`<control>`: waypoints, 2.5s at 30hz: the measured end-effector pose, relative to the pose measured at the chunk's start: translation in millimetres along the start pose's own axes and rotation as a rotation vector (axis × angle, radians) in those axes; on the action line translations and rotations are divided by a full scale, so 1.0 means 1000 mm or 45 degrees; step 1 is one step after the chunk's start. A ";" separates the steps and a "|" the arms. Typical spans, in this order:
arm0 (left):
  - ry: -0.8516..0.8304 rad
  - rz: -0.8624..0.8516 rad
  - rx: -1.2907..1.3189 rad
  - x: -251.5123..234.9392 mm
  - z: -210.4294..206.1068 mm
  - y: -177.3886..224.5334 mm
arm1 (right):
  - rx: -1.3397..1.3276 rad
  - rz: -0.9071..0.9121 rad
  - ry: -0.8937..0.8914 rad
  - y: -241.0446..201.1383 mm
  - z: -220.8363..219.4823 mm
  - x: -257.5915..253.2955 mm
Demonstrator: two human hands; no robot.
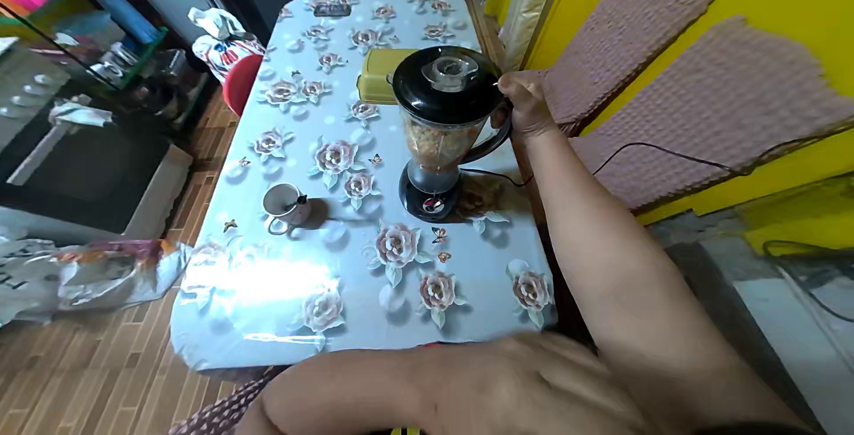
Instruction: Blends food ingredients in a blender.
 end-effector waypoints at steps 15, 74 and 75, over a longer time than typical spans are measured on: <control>0.208 0.978 -2.001 0.308 0.177 -0.073 | 0.122 -0.070 0.093 0.002 0.001 0.006; 0.181 1.129 -1.957 0.305 0.179 -0.074 | 0.026 -0.079 0.033 0.024 0.015 -0.001; 0.183 1.130 -1.953 0.303 0.179 -0.073 | 0.047 -0.067 0.041 0.023 0.015 -0.001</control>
Point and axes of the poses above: each hand's wrist, its own x-axis away from the middle knuckle, its own z-axis out of the back of the hand, y = z × x, the point moved 3 cm from there along -x, towards the middle knuckle, and after that the axes turned 11 degrees about y, right-handed, at the moved point
